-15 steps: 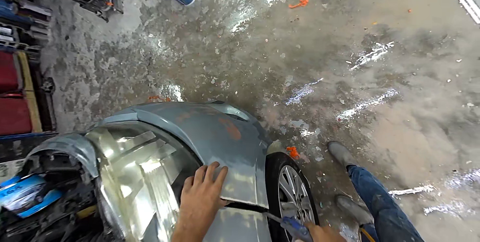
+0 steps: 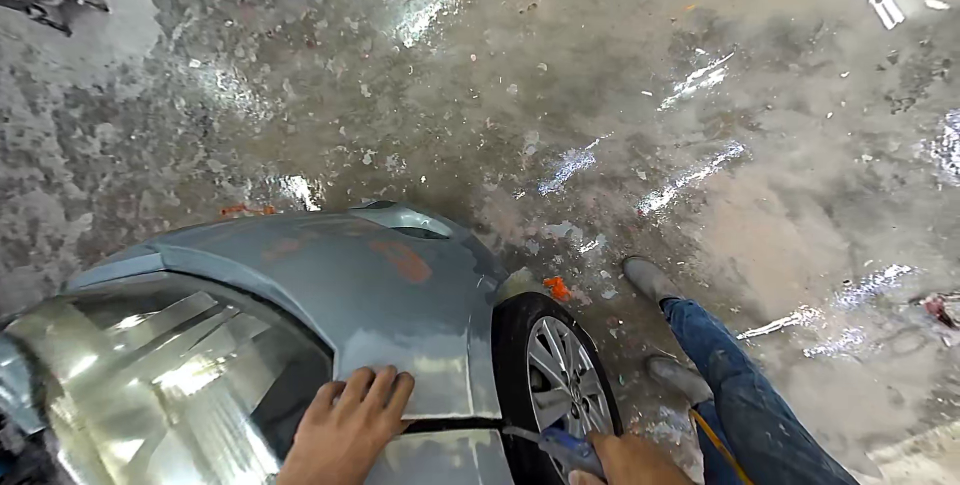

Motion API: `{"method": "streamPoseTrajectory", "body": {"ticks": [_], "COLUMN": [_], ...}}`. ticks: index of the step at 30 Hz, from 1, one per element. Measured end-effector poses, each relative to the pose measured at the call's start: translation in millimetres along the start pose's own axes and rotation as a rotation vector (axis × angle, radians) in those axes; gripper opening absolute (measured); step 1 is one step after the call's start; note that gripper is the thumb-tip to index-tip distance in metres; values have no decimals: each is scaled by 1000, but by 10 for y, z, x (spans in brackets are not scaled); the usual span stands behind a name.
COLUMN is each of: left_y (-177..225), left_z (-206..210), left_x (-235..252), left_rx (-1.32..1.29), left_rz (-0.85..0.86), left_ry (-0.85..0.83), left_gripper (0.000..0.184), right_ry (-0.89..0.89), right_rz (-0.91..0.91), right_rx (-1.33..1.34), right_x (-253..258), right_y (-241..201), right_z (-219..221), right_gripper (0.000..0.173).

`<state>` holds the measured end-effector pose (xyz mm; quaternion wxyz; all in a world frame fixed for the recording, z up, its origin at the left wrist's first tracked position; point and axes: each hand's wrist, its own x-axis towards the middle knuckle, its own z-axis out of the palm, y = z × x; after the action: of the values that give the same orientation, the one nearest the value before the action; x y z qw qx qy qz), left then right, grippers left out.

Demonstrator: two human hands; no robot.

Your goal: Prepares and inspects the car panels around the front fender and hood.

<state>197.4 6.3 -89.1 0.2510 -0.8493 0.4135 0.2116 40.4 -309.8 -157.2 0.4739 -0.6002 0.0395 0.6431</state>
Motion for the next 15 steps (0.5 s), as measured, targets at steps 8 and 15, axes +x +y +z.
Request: {"method": "streamPoseTrajectory", "body": {"ticks": [8,15], "left_y": [-358,-600], "left_z": [245,248], "left_x": [47,30], "left_rx": [114,127], "left_rz": [358,418], "left_ry": [162,234], "left_gripper": [37,60], "right_ry": [24,16], "right_rz": [-166,-317], "right_rx": [46,41], "right_x": [-27,177], "right_y": [-259,-838], "right_z": [-131,-135], "right_gripper": [55,51]}}
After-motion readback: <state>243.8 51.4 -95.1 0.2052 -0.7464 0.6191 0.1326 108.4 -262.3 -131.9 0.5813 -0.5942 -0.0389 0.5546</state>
